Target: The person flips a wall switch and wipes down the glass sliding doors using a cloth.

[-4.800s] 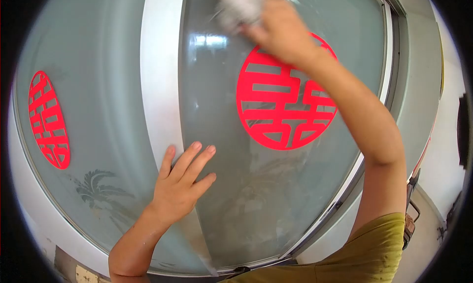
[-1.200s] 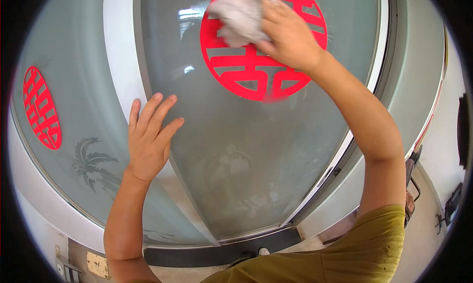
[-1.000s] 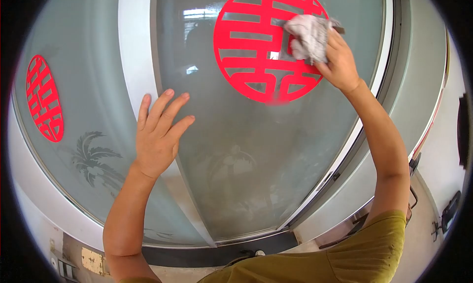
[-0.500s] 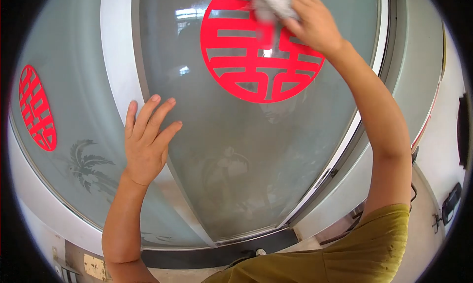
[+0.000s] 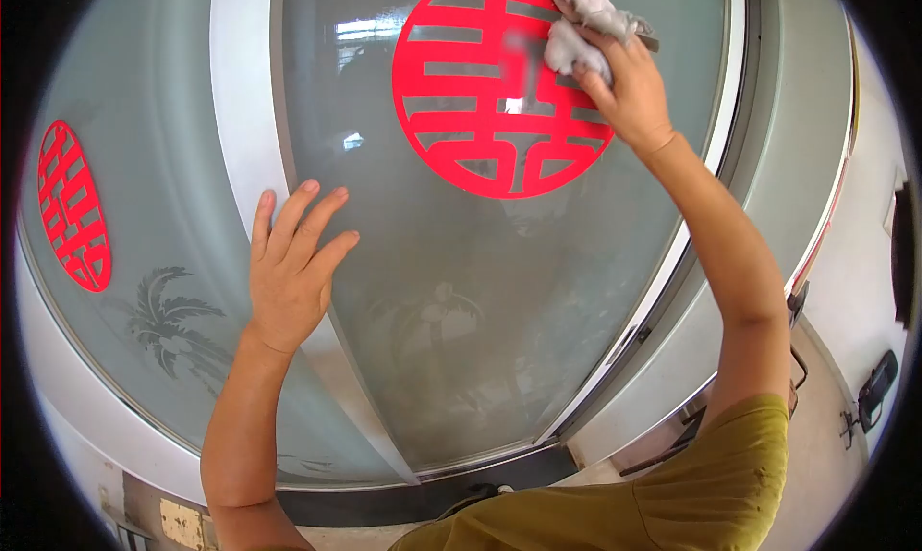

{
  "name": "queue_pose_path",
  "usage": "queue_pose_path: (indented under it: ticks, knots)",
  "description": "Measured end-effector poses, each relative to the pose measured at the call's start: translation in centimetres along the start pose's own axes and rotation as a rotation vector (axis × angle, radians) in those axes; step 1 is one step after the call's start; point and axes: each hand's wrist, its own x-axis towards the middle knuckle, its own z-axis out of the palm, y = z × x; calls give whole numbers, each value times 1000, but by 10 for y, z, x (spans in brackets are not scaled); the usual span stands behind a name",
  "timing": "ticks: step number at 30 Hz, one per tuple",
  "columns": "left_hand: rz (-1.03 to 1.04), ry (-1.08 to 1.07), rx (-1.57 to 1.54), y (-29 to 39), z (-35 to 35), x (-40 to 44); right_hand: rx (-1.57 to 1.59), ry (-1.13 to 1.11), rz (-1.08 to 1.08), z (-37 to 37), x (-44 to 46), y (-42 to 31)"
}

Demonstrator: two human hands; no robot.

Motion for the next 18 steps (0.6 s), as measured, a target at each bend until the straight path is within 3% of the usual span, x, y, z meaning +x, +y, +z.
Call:
queue_pose_path:
  ticks: [3, 6, 9, 12, 13, 15, 16, 18]
  knots:
    - [0, 24, -24, 0, 1, -1, 6, 42, -136, 3, -30, 10]
    - [-16, 10, -48, 1, -1, 0, 1, -61, -205, -14, -52, 5]
    - [-14, 19, -32, 2, -1, 1, 121, -158, -161, -33, -47, 9]
    - [-12, 1, -13, 1, -2, 1, 329, -42, 274, -27, -33, 10]
    - [-3, -6, -22, 2, -1, 1, 324, -44, 288, -24, -41, 9]
    - [-13, -10, -17, 2, -2, 2, 94, -92, 103, -8, -66, 13]
    - [-10, -12, -20, 2, -1, 2, 84, -234, 224, -5, -88, 13]
    - [-11, -18, -22, 2, -2, 2, 168, -164, 112, 1, -117, -3]
